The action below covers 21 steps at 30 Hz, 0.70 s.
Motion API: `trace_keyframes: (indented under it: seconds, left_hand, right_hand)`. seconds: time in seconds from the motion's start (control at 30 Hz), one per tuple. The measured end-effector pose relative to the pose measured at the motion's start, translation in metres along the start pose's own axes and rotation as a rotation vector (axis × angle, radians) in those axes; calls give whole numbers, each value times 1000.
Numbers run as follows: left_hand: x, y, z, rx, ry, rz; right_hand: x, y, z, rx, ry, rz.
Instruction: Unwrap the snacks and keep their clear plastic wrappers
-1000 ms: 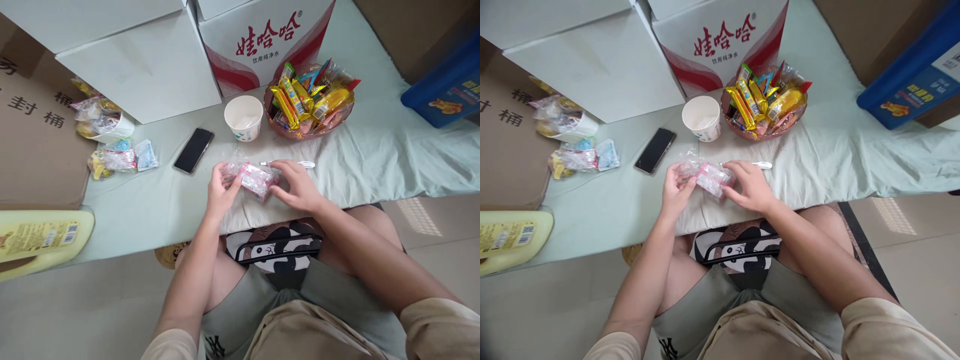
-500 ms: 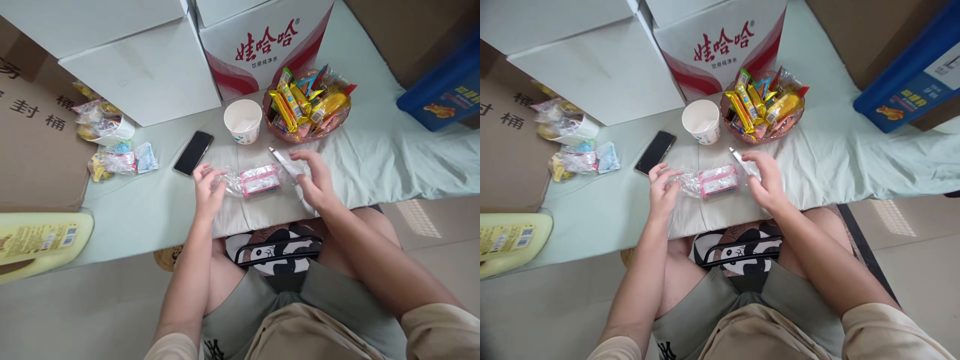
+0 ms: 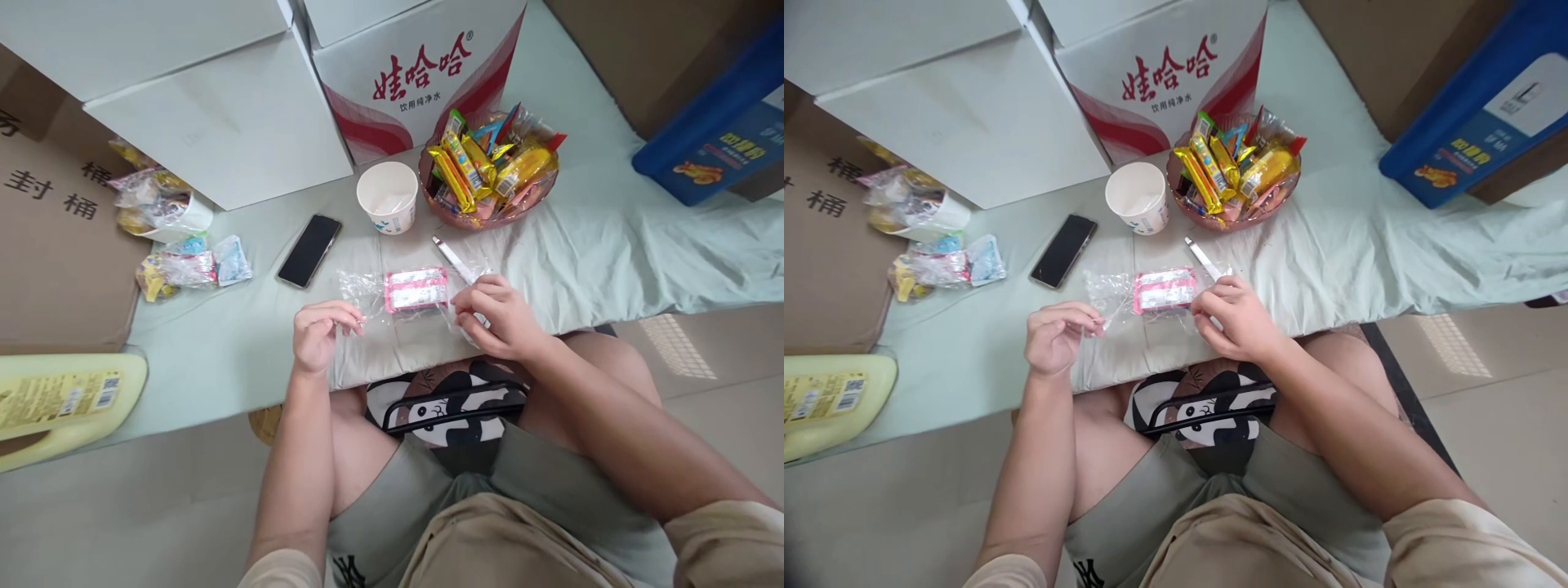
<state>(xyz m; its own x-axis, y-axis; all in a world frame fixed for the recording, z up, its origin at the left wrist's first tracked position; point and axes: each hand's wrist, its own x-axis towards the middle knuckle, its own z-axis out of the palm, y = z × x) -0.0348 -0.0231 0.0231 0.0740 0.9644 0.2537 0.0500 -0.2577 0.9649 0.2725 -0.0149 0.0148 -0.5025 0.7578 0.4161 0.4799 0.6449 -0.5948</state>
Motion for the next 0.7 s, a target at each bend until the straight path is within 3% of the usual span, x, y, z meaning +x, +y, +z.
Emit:
trace_keyframes:
  seconds: [0.1,0.17,0.27,0.33,0.43,0.53,0.7]
  left_hand:
    - [2,1,-1,-6,-83,-160]
    - [4,-3,-2,135,37,-184]
    - [8,-11,-5,473,280,-84]
    - [10,-15,-7,659,215,-73]
    - [9,-17,-3,756,-57,-178]
    - [9,-17,9,604,-129,-245]
    - [12,-11,35,-95,17,-459]
  right_hand:
    - [-2,1,3,-22,-143,55]
    - [-3,3,8,-113,-197,123]
    - [-2,7,17,-222,-146,174]
    - [2,9,21,-218,-76,146]
    - [9,11,26,-186,17,59]
    - [13,12,32,-167,37,-5]
    - [15,11,41,-148,-51,-3]
